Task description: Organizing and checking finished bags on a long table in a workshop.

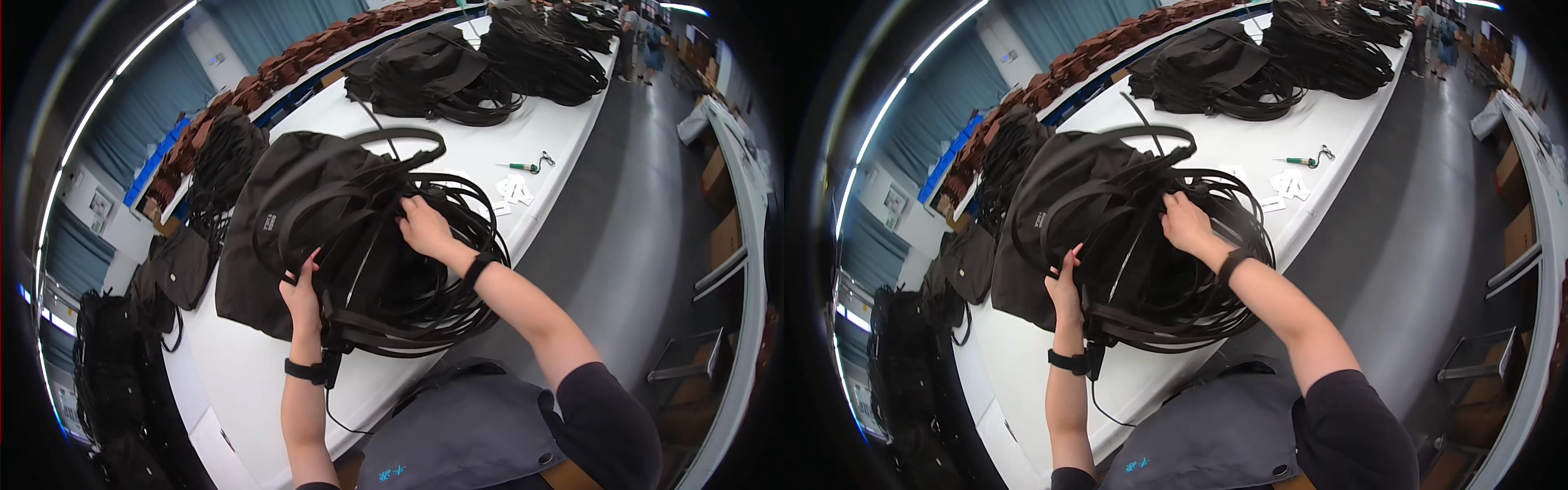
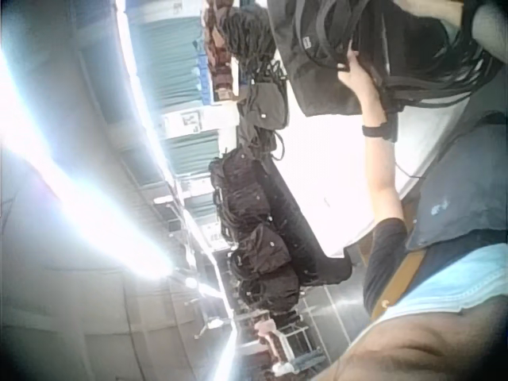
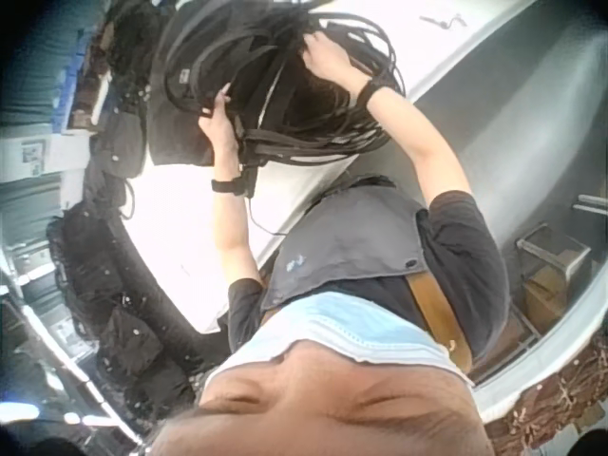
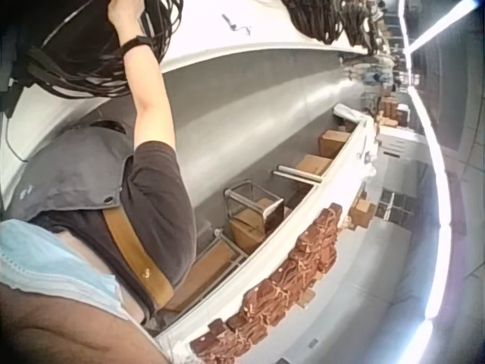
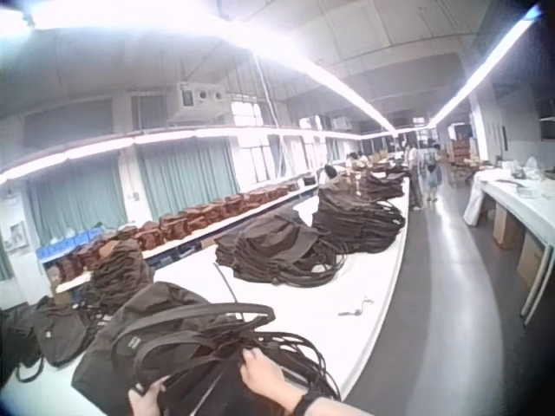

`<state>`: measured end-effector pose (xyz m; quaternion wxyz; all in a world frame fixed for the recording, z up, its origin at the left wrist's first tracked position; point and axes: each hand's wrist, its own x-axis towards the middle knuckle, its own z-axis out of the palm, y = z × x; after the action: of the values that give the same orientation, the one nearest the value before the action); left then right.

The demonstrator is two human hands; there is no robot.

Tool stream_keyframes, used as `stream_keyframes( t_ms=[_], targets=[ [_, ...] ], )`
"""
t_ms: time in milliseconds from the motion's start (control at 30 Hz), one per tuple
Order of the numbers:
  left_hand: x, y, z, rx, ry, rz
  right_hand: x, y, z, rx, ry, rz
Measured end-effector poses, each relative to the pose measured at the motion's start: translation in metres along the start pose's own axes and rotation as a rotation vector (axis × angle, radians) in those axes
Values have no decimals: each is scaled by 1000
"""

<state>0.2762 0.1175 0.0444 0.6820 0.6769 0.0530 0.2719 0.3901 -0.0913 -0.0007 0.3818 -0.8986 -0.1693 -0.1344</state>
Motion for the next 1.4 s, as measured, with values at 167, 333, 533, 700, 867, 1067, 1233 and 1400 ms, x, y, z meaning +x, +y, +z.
stream_keyframes(
  t_ms=[167, 333, 533, 700, 867, 1067, 1233, 1400],
  targets=[
    [0, -14, -6, 48, 5, -11, -1, 8, 38, -128, 314, -109],
    [2, -12, -5, 104, -58, -5, -103, -73, 46, 4, -269, -790],
    [-5, 3, -3, 203, -163, -67, -130, -64, 15, 303, -646, -658],
    [-28, 14, 20, 840, -610, 480, -128, -18, -41, 114, -605, -384],
    [-54, -17, 36, 1377, -1019, 581, -130, 15, -69, -36, -795, -131],
    [-55, -17, 45, 1592, -1130, 756, -145, 28, -69, 160, -498, -155],
    [-42, -11, 33, 1248, -1026, 780, -162, 33, -64, 249, -362, -89],
    [-11, 13, 38, 1230, -794, 742, -166, 28, -64, 317, -66, -22]
  ],
)
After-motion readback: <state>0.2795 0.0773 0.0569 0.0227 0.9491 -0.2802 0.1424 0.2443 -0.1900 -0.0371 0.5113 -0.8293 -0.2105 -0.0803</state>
